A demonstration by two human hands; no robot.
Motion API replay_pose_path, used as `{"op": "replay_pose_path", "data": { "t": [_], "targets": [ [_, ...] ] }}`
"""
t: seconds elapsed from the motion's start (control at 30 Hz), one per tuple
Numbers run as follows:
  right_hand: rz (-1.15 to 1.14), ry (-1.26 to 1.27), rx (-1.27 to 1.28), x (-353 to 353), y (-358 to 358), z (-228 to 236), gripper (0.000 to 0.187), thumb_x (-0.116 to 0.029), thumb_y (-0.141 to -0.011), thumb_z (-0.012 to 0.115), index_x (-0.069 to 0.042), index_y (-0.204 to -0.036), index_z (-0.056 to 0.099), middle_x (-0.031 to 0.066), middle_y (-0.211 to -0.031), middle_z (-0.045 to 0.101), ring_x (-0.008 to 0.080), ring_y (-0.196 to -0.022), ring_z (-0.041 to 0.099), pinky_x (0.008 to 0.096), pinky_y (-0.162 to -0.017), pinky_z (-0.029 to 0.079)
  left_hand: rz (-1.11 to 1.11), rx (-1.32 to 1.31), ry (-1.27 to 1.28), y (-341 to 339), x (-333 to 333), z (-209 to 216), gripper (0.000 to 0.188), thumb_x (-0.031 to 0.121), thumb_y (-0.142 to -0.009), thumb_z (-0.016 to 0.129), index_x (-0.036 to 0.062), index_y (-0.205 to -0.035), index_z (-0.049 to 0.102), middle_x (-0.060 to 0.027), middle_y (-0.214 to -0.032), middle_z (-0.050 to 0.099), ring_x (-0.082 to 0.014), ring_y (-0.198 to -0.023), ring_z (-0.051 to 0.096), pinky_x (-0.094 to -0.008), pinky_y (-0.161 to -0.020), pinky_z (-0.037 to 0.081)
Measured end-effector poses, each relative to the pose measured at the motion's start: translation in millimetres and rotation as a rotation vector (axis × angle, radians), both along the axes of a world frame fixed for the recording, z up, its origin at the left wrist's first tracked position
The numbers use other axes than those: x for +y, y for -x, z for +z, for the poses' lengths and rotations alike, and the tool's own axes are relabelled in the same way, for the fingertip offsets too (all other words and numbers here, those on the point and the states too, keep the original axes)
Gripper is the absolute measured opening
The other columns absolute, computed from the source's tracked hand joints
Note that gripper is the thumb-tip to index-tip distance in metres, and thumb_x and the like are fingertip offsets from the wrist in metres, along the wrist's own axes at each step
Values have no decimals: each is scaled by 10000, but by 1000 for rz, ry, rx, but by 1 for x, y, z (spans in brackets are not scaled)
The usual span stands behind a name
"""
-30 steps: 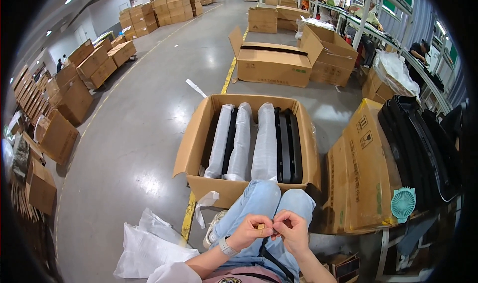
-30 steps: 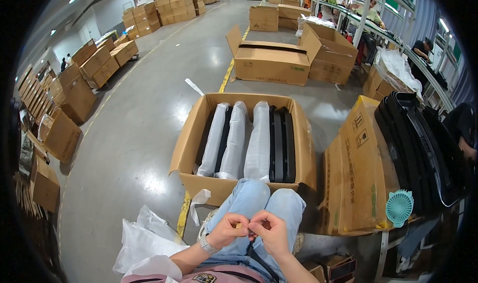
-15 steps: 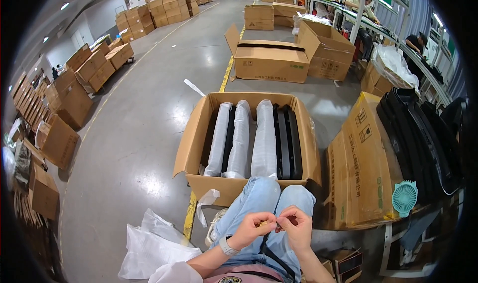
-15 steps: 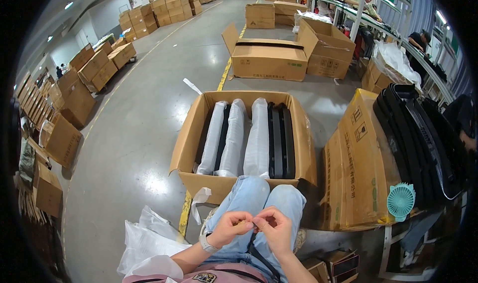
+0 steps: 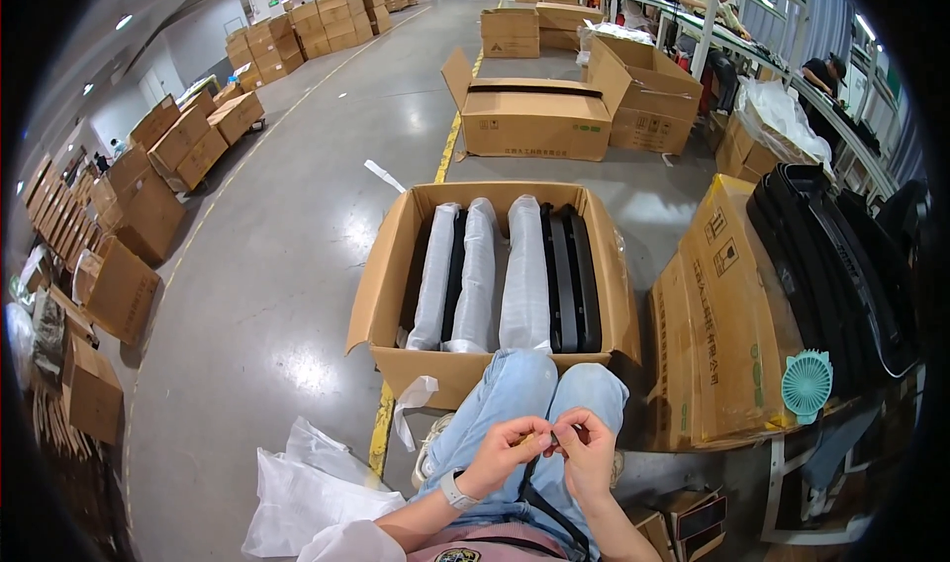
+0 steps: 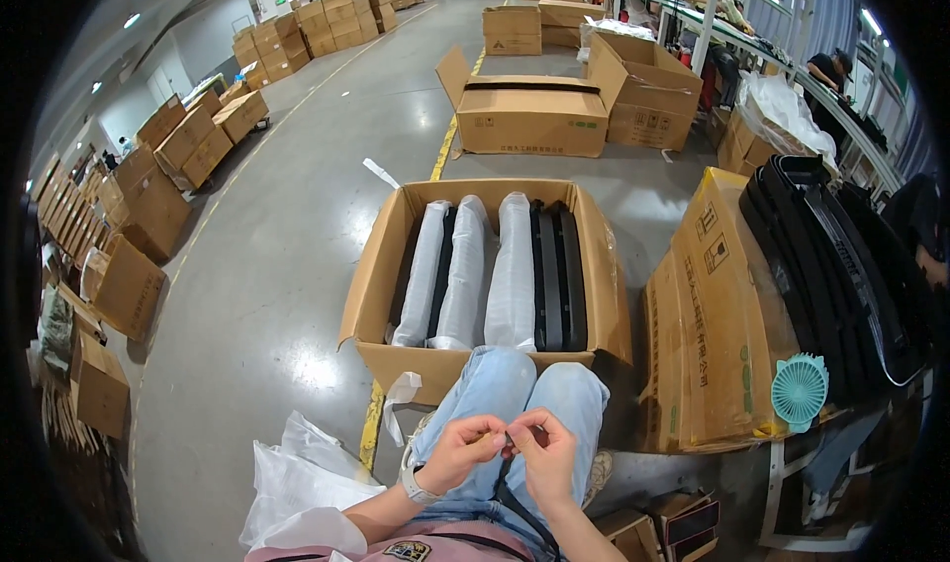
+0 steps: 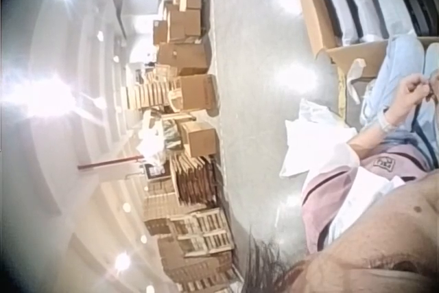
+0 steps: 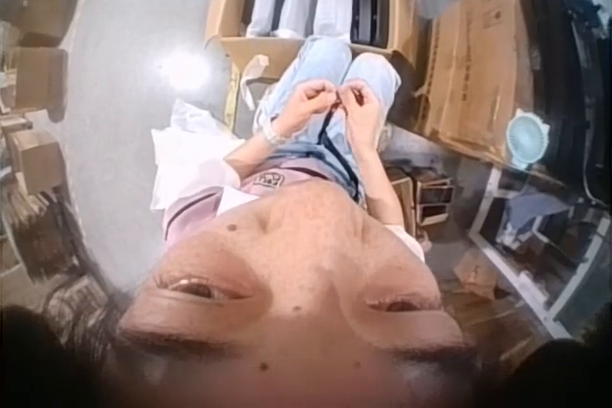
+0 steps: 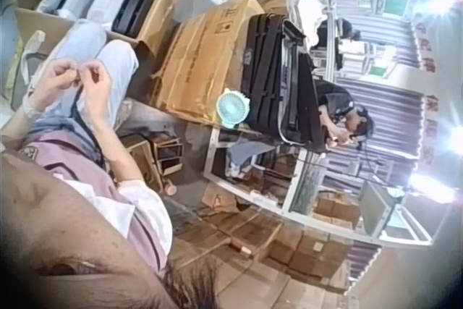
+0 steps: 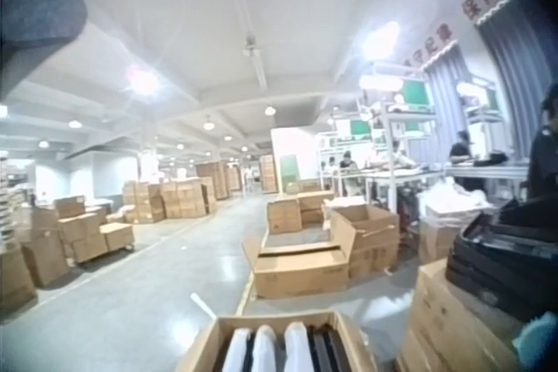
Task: Assembling small adhesive pads onto black plastic panels and stacking the finished parts in a warehouse.
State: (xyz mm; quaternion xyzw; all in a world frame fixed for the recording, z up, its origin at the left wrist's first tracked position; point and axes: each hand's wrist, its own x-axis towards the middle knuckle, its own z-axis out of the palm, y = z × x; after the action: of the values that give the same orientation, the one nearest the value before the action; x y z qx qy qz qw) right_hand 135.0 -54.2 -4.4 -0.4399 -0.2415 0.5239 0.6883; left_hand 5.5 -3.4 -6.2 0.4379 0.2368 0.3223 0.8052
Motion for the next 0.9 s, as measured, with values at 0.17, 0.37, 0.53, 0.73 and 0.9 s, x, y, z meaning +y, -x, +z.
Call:
{"op": "replay_pose_path", "data": {
  "t": [0.17,0.37,0.53,0.73,0.9],
  "targets": [
    [-69,-23,-115,-1,4,3,106,-64,-854,642,3,-816,570,36,-740,573,108,-603,555,238,-556,469,36,31,113,-1,-3,-2,130,141,-899,587,17,-932,601,38,-732,505,-28,-569,336,-197,-493,240],
    [-203,34,-645,-3,5,-2,70,-36,-815,654,0,-787,601,47,-745,567,110,-625,550,230,-564,447,79,5,109,-3,-10,-13,115,148,-917,556,40,-917,593,59,-732,508,-7,-595,354,-178,-505,264],
    [-55,57,-741,1,-6,9,81,0,-808,623,10,-886,643,69,-787,595,126,-671,586,229,-570,457,212,213,-164,-8,1,-8,86,138,-909,569,53,-895,568,84,-731,462,-3,-669,395,-172,-564,333],
    [-69,-52,-747,9,-5,32,132,27,-801,631,29,-933,639,96,-852,631,151,-708,634,245,-596,507,227,291,-443,-7,18,21,87,78,-898,555,-6,-886,571,-20,-709,600,-29,-589,484,-194,-499,373],
    [-78,-81,-798,2,-11,21,147,50,-788,644,37,-934,636,112,-862,640,166,-711,651,251,-615,527,213,349,-559,-10,16,23,71,47,-875,568,-23,-887,569,-69,-688,610,-94,-567,550,-219,-503,408]
  ]
}}
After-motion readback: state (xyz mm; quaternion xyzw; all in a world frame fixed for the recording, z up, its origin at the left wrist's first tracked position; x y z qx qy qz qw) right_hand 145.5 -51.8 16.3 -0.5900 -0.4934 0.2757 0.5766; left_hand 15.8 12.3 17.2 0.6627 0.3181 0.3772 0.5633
